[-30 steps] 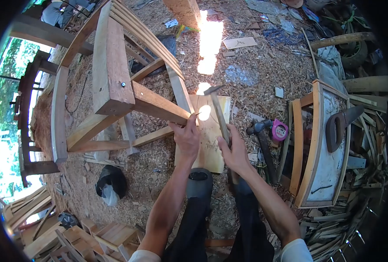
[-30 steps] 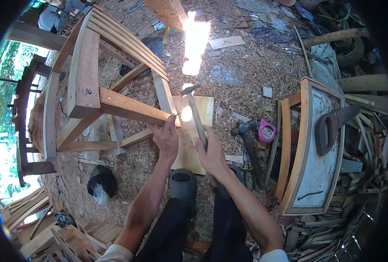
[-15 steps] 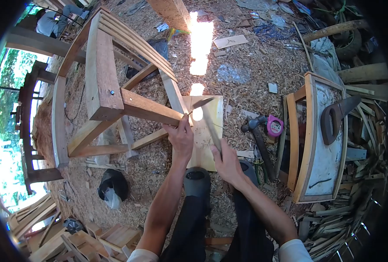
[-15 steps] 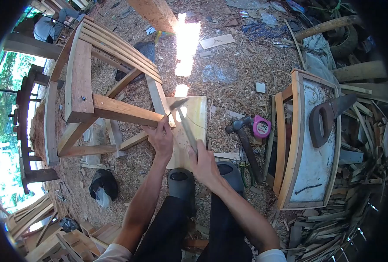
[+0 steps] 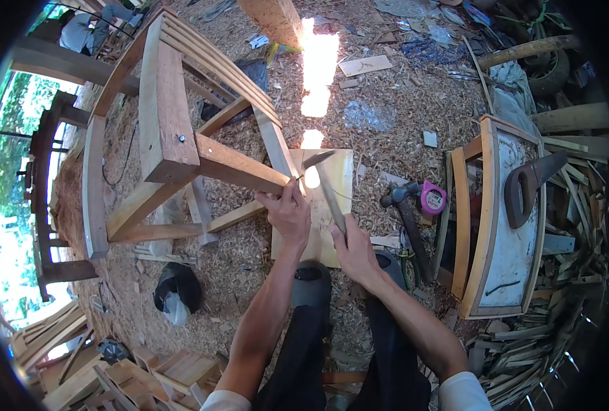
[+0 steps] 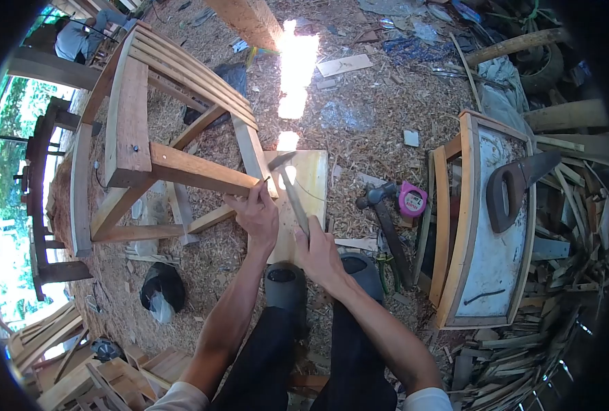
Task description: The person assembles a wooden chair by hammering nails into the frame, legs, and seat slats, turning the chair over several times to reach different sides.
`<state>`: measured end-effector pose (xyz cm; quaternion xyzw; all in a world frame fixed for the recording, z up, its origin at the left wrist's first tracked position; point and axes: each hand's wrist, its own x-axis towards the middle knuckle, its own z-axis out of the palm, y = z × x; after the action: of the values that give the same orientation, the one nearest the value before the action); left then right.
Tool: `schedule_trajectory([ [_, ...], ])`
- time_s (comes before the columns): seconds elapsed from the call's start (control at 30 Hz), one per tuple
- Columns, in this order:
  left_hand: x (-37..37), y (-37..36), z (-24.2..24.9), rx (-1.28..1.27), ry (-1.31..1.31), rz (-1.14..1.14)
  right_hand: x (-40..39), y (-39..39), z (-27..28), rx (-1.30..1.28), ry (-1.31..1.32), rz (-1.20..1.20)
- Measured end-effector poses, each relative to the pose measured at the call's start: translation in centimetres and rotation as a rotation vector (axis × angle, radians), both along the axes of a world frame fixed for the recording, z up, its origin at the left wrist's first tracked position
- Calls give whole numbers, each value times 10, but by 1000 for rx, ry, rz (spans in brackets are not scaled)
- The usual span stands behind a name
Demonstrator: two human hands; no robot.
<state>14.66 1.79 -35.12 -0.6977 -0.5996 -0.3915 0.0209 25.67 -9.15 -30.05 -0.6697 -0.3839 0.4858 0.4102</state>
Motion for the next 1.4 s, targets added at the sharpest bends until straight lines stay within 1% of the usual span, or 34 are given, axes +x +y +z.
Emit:
schedule_trajectory([
  [0.07,0,0,2,-26,7,7,3,2,0,-1,-32,78],
  [0.17,0,1,5,-25,1,-11,-2,2,10,21,25,-12],
  [0.27,-1,2,0,3,-42,-39,-1,4,7,-55,-42,79],
  [0.37,-1,1,2,-18,-37,-37,-2,1,8,-2,6,9],
  [0.47,-2,3,0,-16,-56,-35,-2,-2,8,82,-9,-87],
  [0.57,-3,4,-4,16,-42,-48,9,0,6,-13,-108,133],
  [0.67,-2,2,1,-34,-13,-26,8,-3,9,34,-46,-9],
  [0.77,-3,3,-3,-49,-26,-26,7,-3,4,39,-143,52],
  [0.87,-3,2,0,-80,-30,-24,14,1,9,-3,-86,89],
  [0.97,-3,4,-1,-28,-28,-35,5,-2,8,115,-35,-89],
  [1.07,-4,4,-2,3,42,-5,14,3,12,-39,-111,198],
  [1.17,-4,5,-2,-24,11,-26,9,-1,20,109,-31,-45],
  [1.27,-3,5,1,11,57,-8,4,-3,5,70,-173,55],
  [1.3,-2,6,-1,-3,36,-15,7,2,5,50,-141,156],
  [1.4,-4,7,-5,-35,-8,-35,14,1,17,11,-61,55],
])
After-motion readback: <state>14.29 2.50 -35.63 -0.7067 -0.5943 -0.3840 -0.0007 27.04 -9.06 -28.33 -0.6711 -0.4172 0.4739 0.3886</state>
